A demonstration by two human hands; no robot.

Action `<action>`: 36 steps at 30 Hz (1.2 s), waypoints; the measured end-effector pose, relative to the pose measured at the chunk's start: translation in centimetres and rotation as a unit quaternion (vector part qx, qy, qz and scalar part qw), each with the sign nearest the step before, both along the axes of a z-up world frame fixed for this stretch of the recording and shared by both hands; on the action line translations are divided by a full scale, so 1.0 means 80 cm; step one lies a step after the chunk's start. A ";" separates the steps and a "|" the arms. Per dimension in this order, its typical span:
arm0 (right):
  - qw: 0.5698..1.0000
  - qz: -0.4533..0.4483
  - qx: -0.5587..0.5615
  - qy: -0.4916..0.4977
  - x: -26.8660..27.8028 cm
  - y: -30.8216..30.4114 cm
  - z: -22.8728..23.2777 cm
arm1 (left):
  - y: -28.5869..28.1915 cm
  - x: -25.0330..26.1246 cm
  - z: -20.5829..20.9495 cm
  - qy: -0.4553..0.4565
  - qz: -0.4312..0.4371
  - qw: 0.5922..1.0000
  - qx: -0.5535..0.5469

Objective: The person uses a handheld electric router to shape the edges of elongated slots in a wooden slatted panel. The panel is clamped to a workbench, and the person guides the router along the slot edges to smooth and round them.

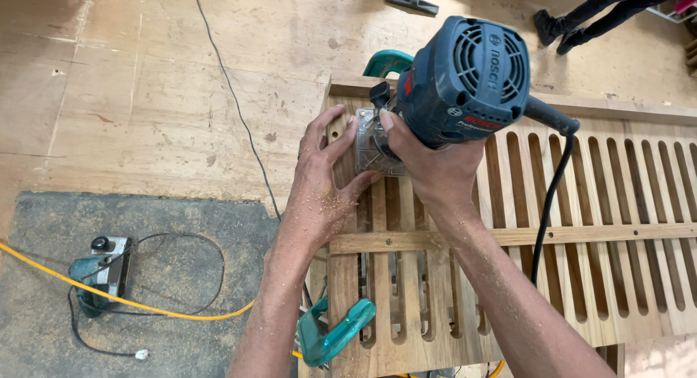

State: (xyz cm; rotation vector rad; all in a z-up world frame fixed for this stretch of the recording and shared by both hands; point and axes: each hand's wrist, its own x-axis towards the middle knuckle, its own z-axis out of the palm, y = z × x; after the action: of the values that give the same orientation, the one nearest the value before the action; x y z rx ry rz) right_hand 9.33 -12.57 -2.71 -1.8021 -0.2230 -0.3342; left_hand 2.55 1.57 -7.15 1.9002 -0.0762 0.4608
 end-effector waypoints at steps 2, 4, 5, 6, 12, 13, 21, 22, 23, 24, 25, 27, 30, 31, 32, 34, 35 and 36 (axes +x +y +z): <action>1.000 -0.001 -0.006 -0.005 0.005 0.000 -0.001 | -0.001 0.001 0.005 -0.001 0.002 1.000 -0.001; 1.000 -0.002 -0.013 -0.008 0.007 0.000 0.001 | -0.001 0.002 0.007 0.000 0.003 1.000 -0.002; 0.999 -0.017 -0.036 -0.002 0.006 0.001 0.003 | -0.001 0.003 0.005 0.001 0.004 1.000 -0.003; 0.998 -0.032 -0.059 0.003 0.006 0.001 0.005 | -0.001 0.005 0.004 0.000 0.006 1.000 -0.003; 0.998 -0.023 -0.060 -0.015 0.013 0.005 0.007 | 0.001 0.007 0.012 0.003 0.003 1.000 -0.007; 0.998 -0.023 -0.060 -0.016 0.015 0.005 0.007 | 0.000 0.009 0.011 0.003 0.002 1.000 -0.007; 0.999 -0.002 -0.014 -0.032 0.026 0.008 0.000 | 0.000 0.016 0.013 0.018 0.012 1.000 -0.018; 0.999 -0.001 -0.014 -0.031 0.026 0.008 0.000 | 0.000 0.016 0.013 0.019 0.013 1.000 -0.019; 0.999 0.003 -0.007 -0.035 0.027 0.007 -0.001 | 0.000 0.017 0.013 0.015 0.013 1.000 -0.024; 0.999 0.009 0.000 -0.038 0.026 0.007 -0.002 | 0.000 0.016 0.012 0.013 0.013 0.999 -0.030; 0.999 0.011 0.000 -0.036 0.025 0.006 0.001 | -0.001 0.016 0.013 0.015 0.015 0.999 -0.030; 1.000 0.017 -0.002 -0.006 0.022 0.006 0.006 | -0.002 0.017 0.015 0.020 0.027 0.999 -0.023; 0.999 0.010 -0.014 -0.028 0.028 0.002 -0.003 | -0.004 0.019 0.008 0.009 0.049 0.999 -0.013; 0.999 0.017 -0.012 -0.026 0.026 0.003 0.000 | -0.005 0.018 0.007 0.011 0.055 0.998 -0.012; 0.998 0.039 -0.002 -0.043 0.025 0.004 0.002 | -0.005 0.019 0.005 0.005 0.054 0.998 -0.010; 0.996 0.065 0.007 -0.059 0.025 0.006 0.005 | -0.005 0.019 0.004 0.000 0.058 0.998 -0.009; 0.994 0.087 0.007 -0.070 0.026 0.006 0.005 | -0.005 0.018 0.005 -0.001 0.056 0.998 -0.021; 0.991 0.106 0.006 -0.081 0.026 0.003 0.006 | -0.007 0.018 0.006 -0.004 0.051 0.998 -0.034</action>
State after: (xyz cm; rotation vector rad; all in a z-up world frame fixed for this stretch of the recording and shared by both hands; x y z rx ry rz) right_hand 11.44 -12.35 -2.26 -1.7221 -0.5211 -0.3299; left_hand 4.01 0.98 -6.66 1.8410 0.0306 0.5325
